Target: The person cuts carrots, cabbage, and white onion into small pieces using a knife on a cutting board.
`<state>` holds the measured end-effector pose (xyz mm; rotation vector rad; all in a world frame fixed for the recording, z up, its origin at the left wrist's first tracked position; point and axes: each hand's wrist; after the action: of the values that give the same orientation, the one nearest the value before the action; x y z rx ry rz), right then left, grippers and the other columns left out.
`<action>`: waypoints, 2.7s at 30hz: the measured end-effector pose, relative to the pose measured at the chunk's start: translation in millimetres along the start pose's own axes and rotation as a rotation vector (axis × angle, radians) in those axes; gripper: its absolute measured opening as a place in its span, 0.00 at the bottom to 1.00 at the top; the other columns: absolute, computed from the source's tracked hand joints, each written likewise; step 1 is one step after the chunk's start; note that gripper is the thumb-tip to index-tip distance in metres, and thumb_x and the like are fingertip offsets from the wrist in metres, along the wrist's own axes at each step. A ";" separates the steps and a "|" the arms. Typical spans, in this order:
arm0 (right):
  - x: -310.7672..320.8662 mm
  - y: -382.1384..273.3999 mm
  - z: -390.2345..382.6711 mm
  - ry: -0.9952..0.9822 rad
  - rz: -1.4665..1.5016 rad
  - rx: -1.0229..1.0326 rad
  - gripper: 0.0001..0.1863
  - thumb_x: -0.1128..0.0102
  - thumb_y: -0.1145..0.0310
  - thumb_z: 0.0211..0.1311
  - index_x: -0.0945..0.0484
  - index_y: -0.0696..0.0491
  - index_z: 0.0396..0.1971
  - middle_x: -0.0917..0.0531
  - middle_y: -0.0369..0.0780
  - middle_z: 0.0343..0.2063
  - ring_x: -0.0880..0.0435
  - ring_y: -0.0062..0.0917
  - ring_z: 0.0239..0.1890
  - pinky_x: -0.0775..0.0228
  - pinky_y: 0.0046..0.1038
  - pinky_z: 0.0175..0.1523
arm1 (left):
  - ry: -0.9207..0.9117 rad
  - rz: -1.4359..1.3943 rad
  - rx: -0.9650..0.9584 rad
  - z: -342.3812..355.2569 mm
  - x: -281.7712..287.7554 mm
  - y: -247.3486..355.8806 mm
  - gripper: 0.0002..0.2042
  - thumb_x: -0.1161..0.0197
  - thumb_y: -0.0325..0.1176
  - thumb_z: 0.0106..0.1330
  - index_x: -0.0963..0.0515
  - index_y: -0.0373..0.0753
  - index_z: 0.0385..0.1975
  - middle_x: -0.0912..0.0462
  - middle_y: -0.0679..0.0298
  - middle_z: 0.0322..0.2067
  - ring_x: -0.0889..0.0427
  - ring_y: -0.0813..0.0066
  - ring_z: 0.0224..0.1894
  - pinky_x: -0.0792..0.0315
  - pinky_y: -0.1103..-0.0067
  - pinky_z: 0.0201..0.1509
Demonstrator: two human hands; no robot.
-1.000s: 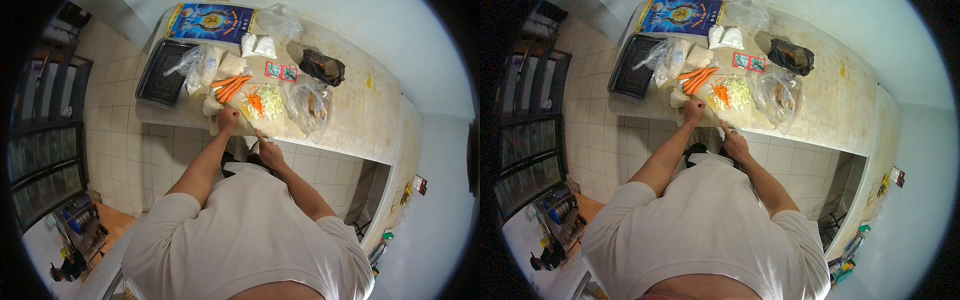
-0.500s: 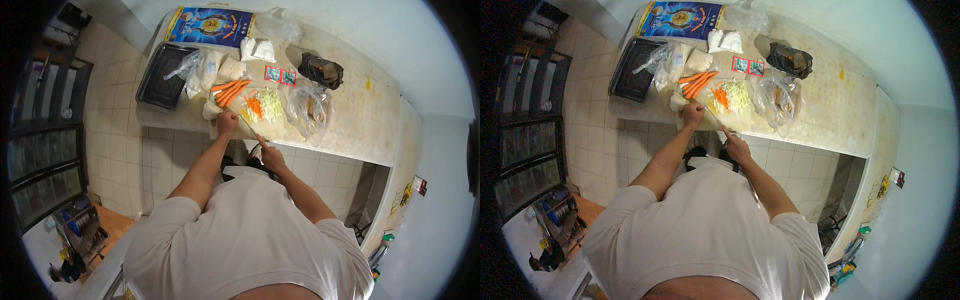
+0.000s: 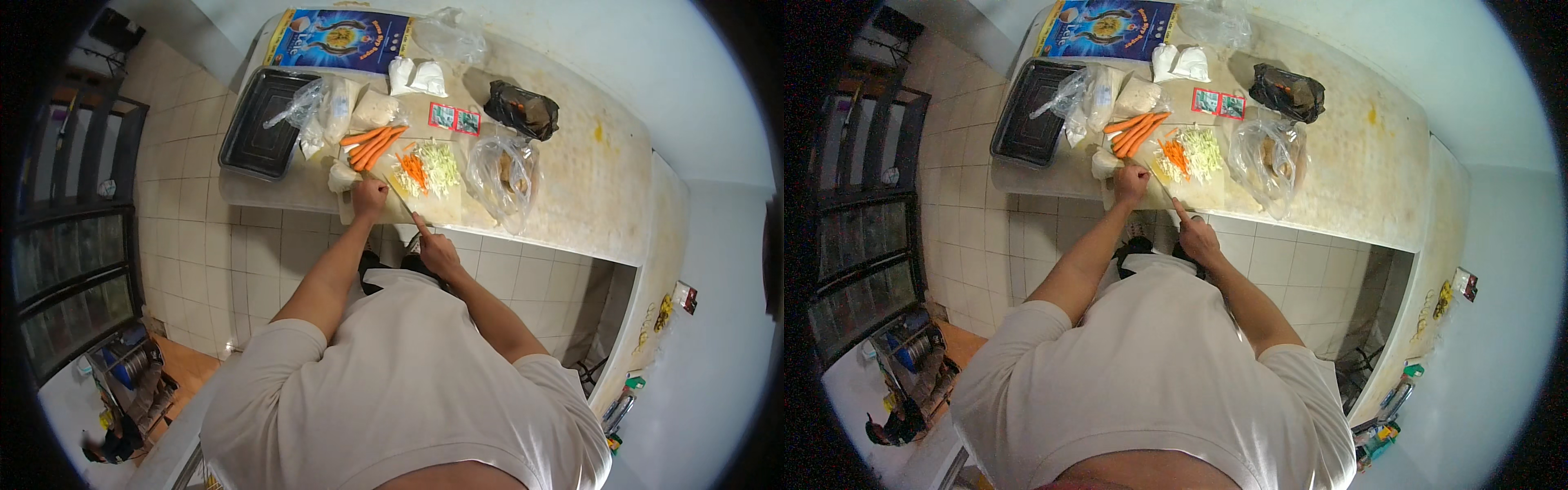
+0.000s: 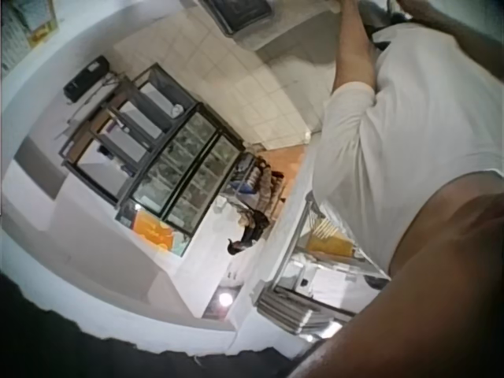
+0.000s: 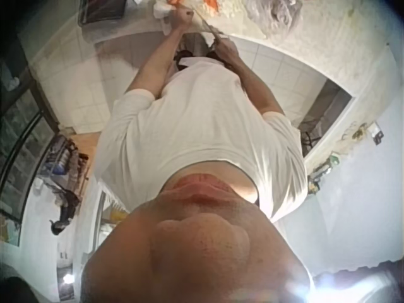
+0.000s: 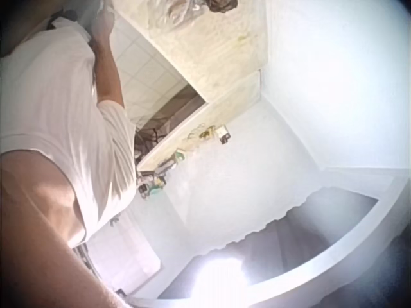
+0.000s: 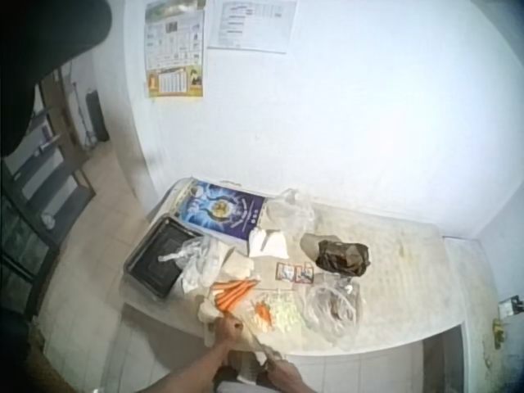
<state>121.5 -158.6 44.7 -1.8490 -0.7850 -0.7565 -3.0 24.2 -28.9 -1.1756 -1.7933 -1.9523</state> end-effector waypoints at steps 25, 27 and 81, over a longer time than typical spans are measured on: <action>-7.6 6.3 -4.2 0.027 0.097 -0.027 0.36 0.53 0.73 0.59 0.50 0.38 0.68 0.23 0.56 0.17 0.24 0.54 0.22 0.33 0.52 0.31 | -0.051 0.101 0.004 0.1 -5.9 -3.8 0.06 0.41 0.31 0.52 0.20 0.36 0.20 0.21 0.53 0.26 0.22 0.53 0.31 0.28 0.62 0.37; -7.6 6.1 -0.5 0.042 0.068 -0.013 0.35 0.53 0.71 0.61 0.51 0.38 0.68 0.24 0.55 0.17 0.23 0.52 0.22 0.33 0.51 0.29 | 0.009 0.056 -0.044 -0.3 -5.6 -3.4 0.07 0.41 0.32 0.52 0.20 0.36 0.20 0.21 0.52 0.25 0.22 0.53 0.32 0.28 0.62 0.36; -12.7 8.1 15.9 0.006 0.020 0.005 0.38 0.50 0.72 0.59 0.52 0.35 0.68 0.21 0.54 0.19 0.21 0.50 0.23 0.30 0.49 0.30 | 0.006 0.024 0.068 -8.3 -11.5 1.3 0.07 0.40 0.33 0.52 0.19 0.38 0.25 0.20 0.55 0.33 0.21 0.53 0.37 0.27 0.64 0.41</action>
<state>122.7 -149.1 25.0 -1.8469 -0.7624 -0.7465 2.1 12.4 -35.1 -1.1636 -1.8185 -1.8645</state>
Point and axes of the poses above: each hand's wrist, its own z-axis towards the middle knuckle, its own x-axis out of the back of the hand, y = z × x
